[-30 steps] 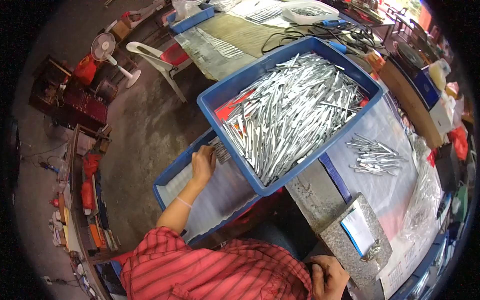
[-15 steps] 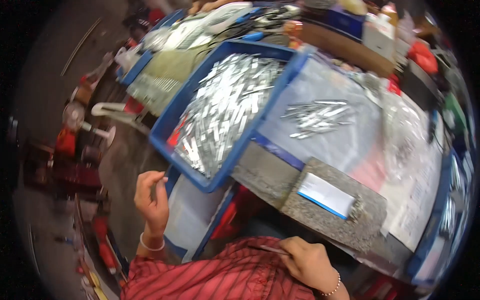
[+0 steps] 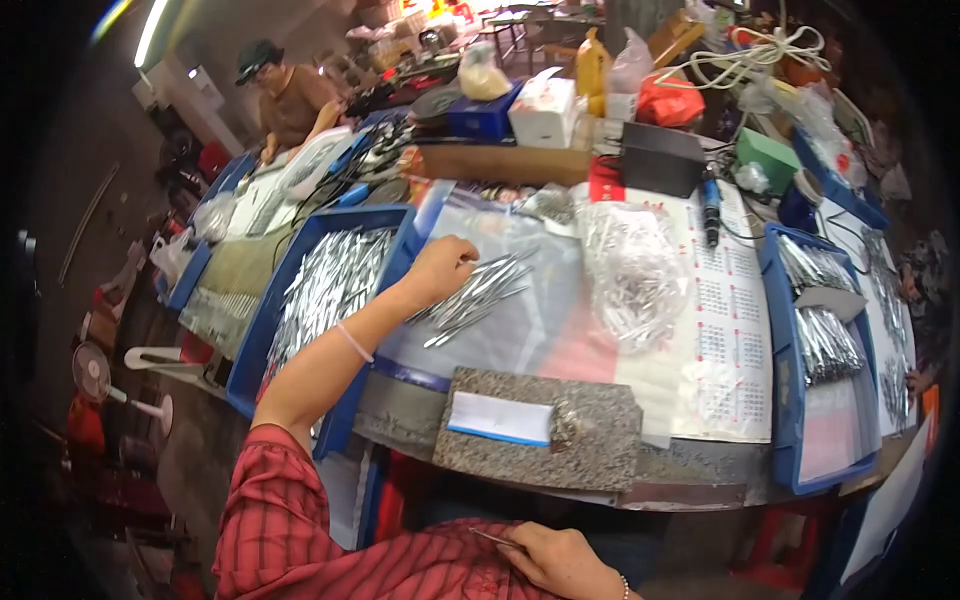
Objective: Processing and assembling small metal strips using a hand tool at a workshop station.
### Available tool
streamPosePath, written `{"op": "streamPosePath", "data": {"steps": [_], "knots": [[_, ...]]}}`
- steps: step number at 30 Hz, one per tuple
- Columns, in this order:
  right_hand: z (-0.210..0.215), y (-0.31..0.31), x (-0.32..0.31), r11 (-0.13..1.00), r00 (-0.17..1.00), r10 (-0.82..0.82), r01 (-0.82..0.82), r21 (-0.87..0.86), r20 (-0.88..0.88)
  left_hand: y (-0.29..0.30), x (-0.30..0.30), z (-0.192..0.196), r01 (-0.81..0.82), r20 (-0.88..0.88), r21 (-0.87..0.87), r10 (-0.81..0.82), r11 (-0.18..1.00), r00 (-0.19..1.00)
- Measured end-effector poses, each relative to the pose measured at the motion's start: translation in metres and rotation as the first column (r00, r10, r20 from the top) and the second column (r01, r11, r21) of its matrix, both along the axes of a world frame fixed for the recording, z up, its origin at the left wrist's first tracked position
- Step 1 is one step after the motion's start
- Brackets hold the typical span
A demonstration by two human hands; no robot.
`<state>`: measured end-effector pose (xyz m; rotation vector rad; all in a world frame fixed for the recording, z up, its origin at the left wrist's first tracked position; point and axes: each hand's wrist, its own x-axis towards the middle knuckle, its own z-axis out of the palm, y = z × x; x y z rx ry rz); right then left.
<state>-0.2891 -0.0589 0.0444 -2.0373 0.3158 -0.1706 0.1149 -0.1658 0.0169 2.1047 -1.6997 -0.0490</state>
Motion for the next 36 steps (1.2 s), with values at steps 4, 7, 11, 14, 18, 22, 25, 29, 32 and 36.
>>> {"op": "streamPosePath", "data": {"steps": [4, 7, 11, 14, 18, 22, 25, 29, 32, 36], "knots": [[0.001, -0.003, -0.010, 0.990, 0.990, -0.123, 0.118, 0.080, 0.064, -0.040, 0.026, -0.033, -0.044, -0.061, 0.192, 0.057, 0.980, 0.997], [-0.006, -0.009, -0.013, 0.990, 0.987, -0.130, 0.124, 0.074, 0.089, -0.052, 0.028, -0.039, -0.036, 0.018, 0.250, 0.032, 0.968, 0.999], [-0.009, -0.017, -0.008, 0.994, 0.990, -0.104, 0.102, 0.029, 0.091, -0.060, 0.034, -0.031, 0.121, 0.036, 0.337, -0.142, 0.933, 0.989], [-0.007, -0.018, -0.002, 0.998, 0.996, -0.070, 0.070, -0.002, 0.054, -0.059, 0.035, -0.029, 0.160, 0.119, 0.347, -0.213, 0.924, 0.970], [0.000, -0.017, 0.000, 0.999, 0.996, -0.038, 0.039, -0.013, 0.085, -0.035, 0.051, -0.013, 0.168, 0.119, 0.190, -0.193, 0.967, 0.974], [-0.003, -0.025, -0.005, 1.000, 0.997, -0.012, 0.014, -0.017, 0.079, 0.010, 0.016, 0.060, 0.080, -0.147, -0.015, -0.082, 0.997, 0.986], [0.002, -0.033, -0.005, 0.971, 0.984, -0.162, 0.144, 0.191, 0.080, 0.060, -0.049, 0.098, 0.060, -0.584, -0.071, -0.090, 0.996, 0.807], [-0.004, -0.029, 0.012, 0.816, 0.932, -0.335, 0.213, 0.538, 0.138, 0.143, -0.148, 0.099, 0.101, -0.848, -0.095, -0.134, 0.990, 0.513], [-0.004, -0.025, 0.028, 0.842, 0.967, -0.179, 0.054, 0.536, 0.183, 0.185, -0.192, 0.078, 0.245, -0.776, -0.202, -0.307, 0.948, 0.551], [0.000, -0.022, 0.026, 0.894, 0.981, -0.092, 0.007, 0.448, 0.169, 0.192, -0.204, 0.059, 0.218, -0.817, -0.251, -0.327, 0.943, 0.475]]}}
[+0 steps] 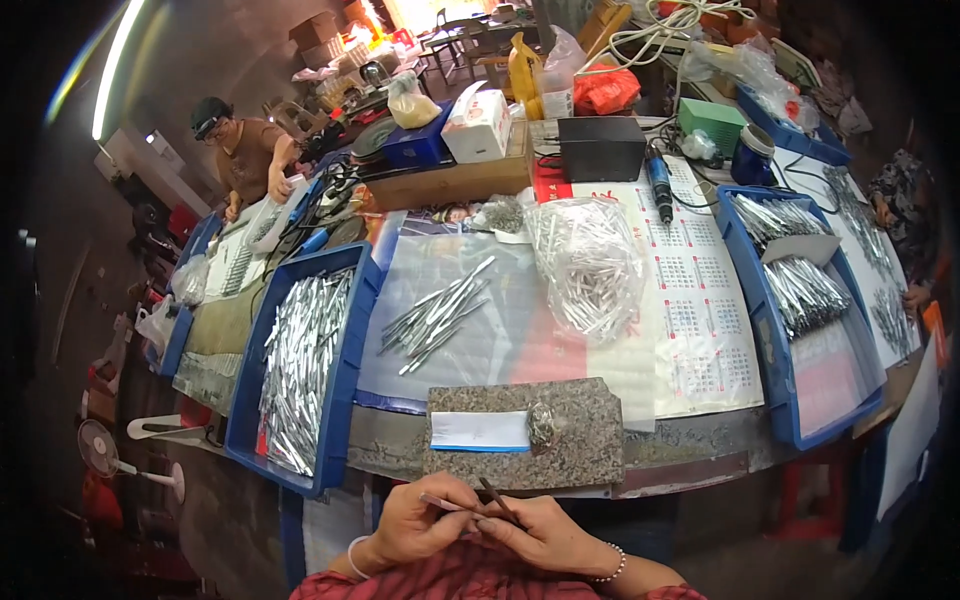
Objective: Processing and assembling small metal strips using a hand tool at a workshop station.
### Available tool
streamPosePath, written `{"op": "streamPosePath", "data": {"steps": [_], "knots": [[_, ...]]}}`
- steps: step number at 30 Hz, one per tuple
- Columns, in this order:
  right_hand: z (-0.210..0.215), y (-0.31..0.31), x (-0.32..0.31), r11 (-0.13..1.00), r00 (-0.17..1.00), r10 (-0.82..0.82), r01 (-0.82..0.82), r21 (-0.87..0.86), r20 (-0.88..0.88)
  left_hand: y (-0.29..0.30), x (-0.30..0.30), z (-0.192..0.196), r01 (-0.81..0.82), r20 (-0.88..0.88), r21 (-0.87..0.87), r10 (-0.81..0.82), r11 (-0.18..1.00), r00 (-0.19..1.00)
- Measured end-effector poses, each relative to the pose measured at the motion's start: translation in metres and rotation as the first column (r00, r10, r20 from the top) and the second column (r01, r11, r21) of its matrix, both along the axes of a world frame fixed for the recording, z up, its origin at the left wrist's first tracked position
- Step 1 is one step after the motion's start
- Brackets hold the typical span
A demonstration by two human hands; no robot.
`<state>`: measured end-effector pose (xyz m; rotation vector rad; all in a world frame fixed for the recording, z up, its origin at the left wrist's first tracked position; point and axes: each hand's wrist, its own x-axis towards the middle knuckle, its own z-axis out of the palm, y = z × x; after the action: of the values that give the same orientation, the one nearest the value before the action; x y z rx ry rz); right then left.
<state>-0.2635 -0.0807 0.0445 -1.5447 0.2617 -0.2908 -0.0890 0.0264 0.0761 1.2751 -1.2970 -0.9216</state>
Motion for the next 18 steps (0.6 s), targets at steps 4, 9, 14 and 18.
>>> {"op": "streamPosePath", "data": {"steps": [4, 9, 14, 18], "knots": [[-0.005, -0.001, -0.015, 0.977, 0.981, 0.166, -0.148, 0.154, -0.105, 0.002, 0.008, -0.009, 0.120, -0.352, 0.018, -0.107, 0.993, 0.930], [0.026, -0.021, -0.024, 0.973, 0.969, -0.050, -0.007, -0.229, -0.242, 0.008, 0.012, -0.026, 0.104, -0.436, -0.051, -0.116, 0.993, 0.893], [0.035, -0.092, -0.017, 0.791, 0.836, -0.540, 0.464, -0.399, -0.097, 0.023, 0.018, -0.039, -0.102, -0.552, -0.028, 0.069, 0.994, 0.831], [0.027, -0.162, 0.020, 0.578, 0.797, -0.604, 0.414, -0.703, -0.027, 0.035, 0.021, -0.045, -0.214, -0.530, 0.011, 0.188, 0.977, 0.827]]}}
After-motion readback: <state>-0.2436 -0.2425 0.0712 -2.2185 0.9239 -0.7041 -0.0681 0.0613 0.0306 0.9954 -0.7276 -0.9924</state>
